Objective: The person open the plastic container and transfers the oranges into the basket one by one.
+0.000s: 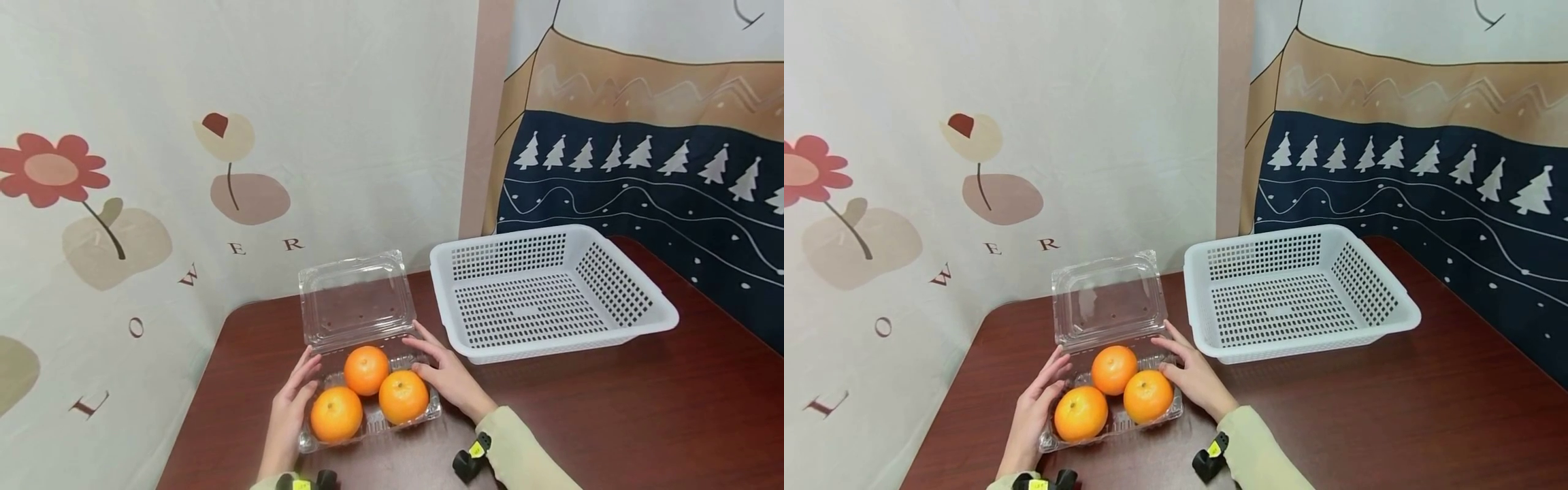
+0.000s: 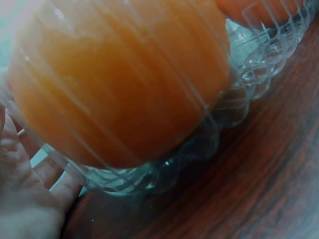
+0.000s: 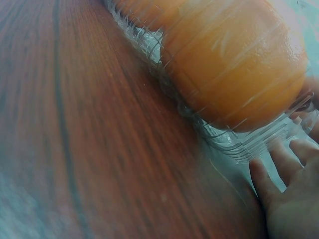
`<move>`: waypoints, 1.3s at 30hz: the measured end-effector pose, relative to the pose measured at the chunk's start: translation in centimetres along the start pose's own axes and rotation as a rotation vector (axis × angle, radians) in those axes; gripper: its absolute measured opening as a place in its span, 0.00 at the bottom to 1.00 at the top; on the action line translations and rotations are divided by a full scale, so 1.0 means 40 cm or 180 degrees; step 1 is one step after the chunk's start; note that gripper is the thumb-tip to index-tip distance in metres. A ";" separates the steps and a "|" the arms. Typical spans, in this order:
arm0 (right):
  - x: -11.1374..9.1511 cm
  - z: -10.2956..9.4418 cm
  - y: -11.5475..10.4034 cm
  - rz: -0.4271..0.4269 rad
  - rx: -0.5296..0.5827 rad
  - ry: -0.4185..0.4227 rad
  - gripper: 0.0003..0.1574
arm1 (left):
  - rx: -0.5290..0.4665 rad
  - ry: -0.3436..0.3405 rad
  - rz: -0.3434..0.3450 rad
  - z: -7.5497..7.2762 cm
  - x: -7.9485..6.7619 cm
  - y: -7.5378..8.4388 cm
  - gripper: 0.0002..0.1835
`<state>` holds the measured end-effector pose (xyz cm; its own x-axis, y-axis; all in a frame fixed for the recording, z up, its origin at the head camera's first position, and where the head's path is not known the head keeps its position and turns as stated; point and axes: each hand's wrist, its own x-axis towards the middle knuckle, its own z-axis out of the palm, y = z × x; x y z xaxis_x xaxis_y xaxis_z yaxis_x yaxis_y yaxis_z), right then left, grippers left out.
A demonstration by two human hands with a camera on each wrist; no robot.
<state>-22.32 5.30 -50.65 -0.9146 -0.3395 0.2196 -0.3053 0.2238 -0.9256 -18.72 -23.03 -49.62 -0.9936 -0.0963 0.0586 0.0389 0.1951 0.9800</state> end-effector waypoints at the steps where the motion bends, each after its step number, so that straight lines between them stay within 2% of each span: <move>1: 0.000 0.000 0.000 -0.0002 -0.0004 0.0000 0.27 | -0.0003 0.0000 0.0003 0.000 0.000 -0.001 0.18; 7: -0.002 -0.001 0.000 0.0000 0.0035 0.0006 0.27 | -0.0033 0.0020 0.0042 0.002 0.000 -0.002 0.20; 30: -0.003 -0.002 0.000 0.0057 -0.0013 0.0018 0.29 | -0.0101 0.0090 -0.0075 0.005 -0.004 -0.002 0.19; 39: 0.001 -0.004 -0.001 -0.0013 -0.0021 0.0029 0.29 | -0.0143 0.0093 -0.0091 0.006 -0.007 0.029 0.18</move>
<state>-22.40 5.41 -50.55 -0.9157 -0.3322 0.2263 -0.3109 0.2285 -0.9226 -18.41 -22.56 -48.53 -0.9909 -0.1297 0.0354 0.0160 0.1480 0.9889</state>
